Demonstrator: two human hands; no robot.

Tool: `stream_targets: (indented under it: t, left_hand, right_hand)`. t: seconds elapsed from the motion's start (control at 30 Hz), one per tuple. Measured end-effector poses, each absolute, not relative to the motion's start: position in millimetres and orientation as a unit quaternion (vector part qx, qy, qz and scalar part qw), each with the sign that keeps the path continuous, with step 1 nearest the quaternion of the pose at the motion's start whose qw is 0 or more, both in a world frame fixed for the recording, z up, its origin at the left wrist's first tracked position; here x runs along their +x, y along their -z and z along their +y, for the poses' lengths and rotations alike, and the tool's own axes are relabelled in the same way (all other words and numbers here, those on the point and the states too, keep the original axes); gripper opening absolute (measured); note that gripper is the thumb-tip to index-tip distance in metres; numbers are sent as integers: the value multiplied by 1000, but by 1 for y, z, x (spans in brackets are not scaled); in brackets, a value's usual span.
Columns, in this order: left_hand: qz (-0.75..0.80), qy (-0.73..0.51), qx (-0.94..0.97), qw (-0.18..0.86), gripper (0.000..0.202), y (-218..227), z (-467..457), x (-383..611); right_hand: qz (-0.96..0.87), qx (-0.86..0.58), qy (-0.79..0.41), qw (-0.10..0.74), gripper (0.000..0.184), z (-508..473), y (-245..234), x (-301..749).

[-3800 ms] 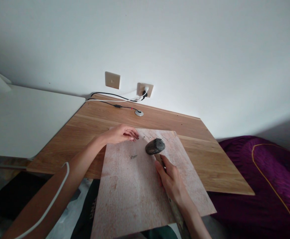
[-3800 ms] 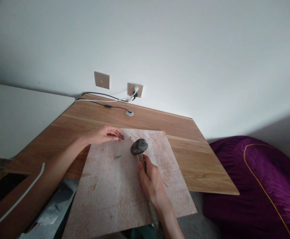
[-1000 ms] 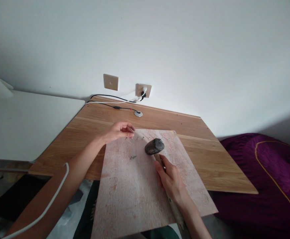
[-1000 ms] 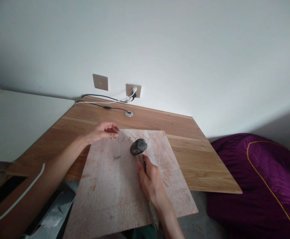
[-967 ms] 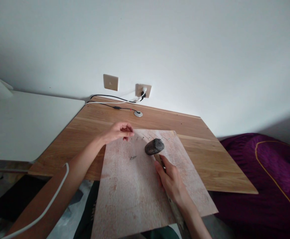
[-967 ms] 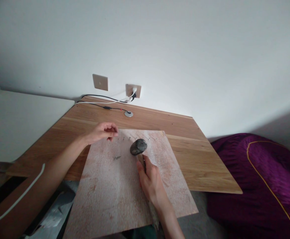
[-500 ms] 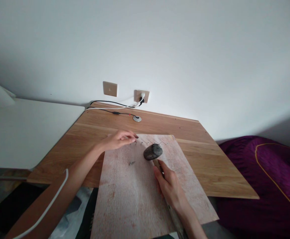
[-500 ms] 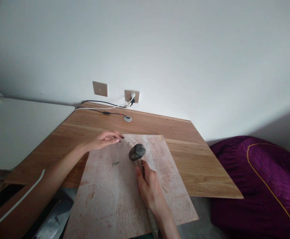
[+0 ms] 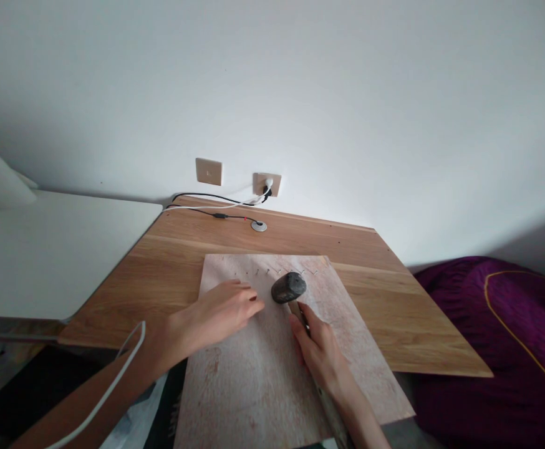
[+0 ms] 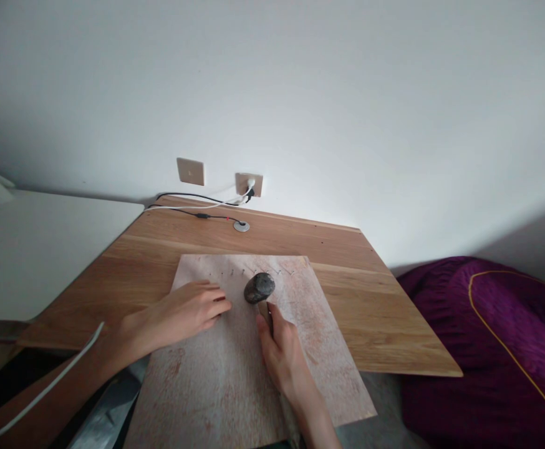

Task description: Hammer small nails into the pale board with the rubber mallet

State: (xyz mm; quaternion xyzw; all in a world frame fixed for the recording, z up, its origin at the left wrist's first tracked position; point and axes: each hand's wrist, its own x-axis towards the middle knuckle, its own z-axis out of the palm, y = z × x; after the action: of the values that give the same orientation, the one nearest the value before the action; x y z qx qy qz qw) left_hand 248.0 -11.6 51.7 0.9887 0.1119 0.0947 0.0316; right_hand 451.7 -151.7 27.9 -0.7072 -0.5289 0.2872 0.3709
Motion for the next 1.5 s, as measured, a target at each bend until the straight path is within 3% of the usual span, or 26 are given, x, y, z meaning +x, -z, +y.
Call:
stream_targets:
  t: [0.2, 0.37, 0.67, 0.8, 1.03, 1.23, 1.5]
  left_hand:
    - [87, -118, 989, -11, 16, -48, -17, 251]
    - [132, -109, 984, 43, 15, -47, -14, 247]
    - [216, -300, 852, 371, 18, -46, 26, 241]
    - [249, -319, 776, 483, 23, -38, 59, 249]
    - [277, -339, 790, 430, 25, -15, 82, 256]
    - [272, -337, 841, 323, 29, -10, 73, 253]
    - [265, -335, 847, 317, 29, -10, 69, 252]
  right_hand:
    - [-528, -707, -290, 370, 36, -152, -28, 452]
    - [-530, -707, -292, 367, 37, -152, -25, 453]
    - [-519, -715, -307, 355, 41, -153, -21, 455]
    - [-512, -710, -329, 355, 42, -153, -24, 454]
    - [-513, -714, -319, 354, 40, -153, -24, 455]
    - [-502, -712, -335, 359, 39, -153, -25, 454]
    - [-516, -715, -314, 351, 38, -154, -27, 455]
